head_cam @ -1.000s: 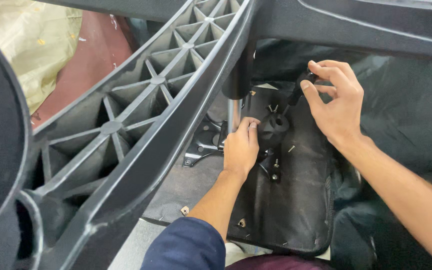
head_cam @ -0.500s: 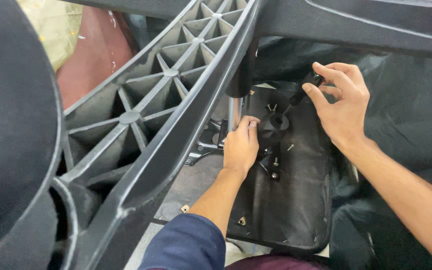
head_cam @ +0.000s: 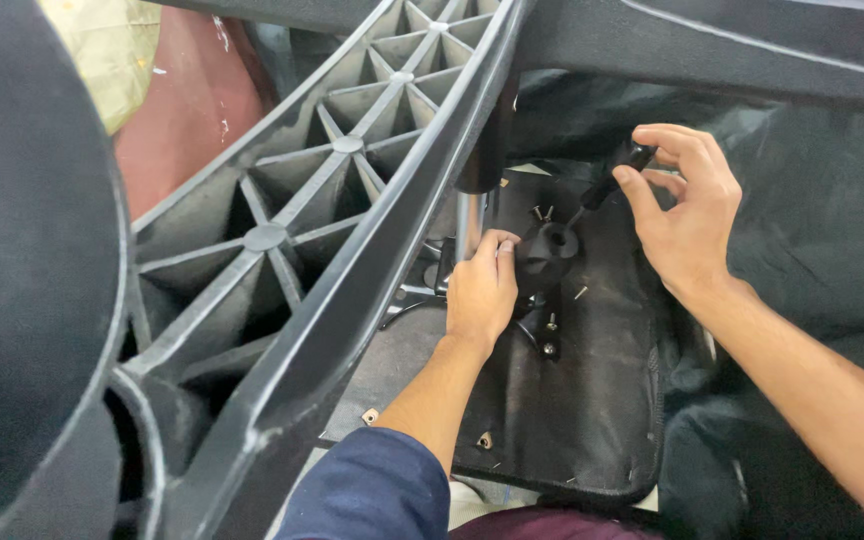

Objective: The person uses a screwdriver to tighten screws on the base of an office chair. They hold the chair upright with one hand while turning the screwdriver with the other, securing the base to the chair's central column.

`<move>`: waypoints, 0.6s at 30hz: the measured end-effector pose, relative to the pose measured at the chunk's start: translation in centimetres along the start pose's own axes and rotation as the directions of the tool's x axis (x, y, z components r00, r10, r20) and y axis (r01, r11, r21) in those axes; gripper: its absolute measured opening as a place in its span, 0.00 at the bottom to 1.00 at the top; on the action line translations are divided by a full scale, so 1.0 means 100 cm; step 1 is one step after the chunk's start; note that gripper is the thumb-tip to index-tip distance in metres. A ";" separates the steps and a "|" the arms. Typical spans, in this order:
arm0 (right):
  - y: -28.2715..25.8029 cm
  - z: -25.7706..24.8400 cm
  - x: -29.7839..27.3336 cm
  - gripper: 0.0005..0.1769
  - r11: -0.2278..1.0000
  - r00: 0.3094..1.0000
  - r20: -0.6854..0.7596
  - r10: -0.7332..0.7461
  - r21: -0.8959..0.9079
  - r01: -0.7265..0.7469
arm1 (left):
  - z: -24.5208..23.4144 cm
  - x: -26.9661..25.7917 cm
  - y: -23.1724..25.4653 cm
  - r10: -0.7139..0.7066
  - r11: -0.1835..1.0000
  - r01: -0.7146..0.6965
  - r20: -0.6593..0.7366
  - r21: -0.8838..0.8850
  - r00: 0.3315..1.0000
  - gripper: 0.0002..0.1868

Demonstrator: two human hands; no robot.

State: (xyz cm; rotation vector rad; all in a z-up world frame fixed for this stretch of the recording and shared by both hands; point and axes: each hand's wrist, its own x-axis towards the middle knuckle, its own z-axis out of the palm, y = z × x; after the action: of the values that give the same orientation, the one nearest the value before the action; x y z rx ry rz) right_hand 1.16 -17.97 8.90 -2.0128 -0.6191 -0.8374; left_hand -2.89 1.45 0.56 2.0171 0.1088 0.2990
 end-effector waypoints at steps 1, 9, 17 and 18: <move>0.000 -0.001 0.002 0.17 1.000 1.000 -0.002 -0.005 -0.011 0.005 | 0.001 0.001 0.001 -0.005 1.000 0.005 0.003 0.004 1.000 0.14; -0.007 -0.017 0.011 0.15 0.996 0.996 0.025 -0.084 0.010 0.083 | 0.011 -0.003 0.002 0.014 1.000 -0.013 -0.015 0.027 1.000 0.14; 0.006 -0.029 0.014 0.16 0.996 0.997 0.062 0.040 -0.088 -0.034 | 0.022 -0.013 0.006 0.007 1.000 -0.005 -0.059 0.028 0.998 0.14; 0.008 -0.031 0.013 0.17 0.990 0.997 0.057 0.046 -0.133 -0.039 | 0.023 -0.013 0.006 0.008 1.000 -0.007 -0.059 0.028 0.998 0.14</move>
State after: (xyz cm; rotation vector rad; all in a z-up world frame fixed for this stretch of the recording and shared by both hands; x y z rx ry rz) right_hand 1.55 -20.82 10.78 -2.1694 -0.5649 -0.8137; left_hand -3.57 -1.09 -0.06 2.0372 0.1434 0.3641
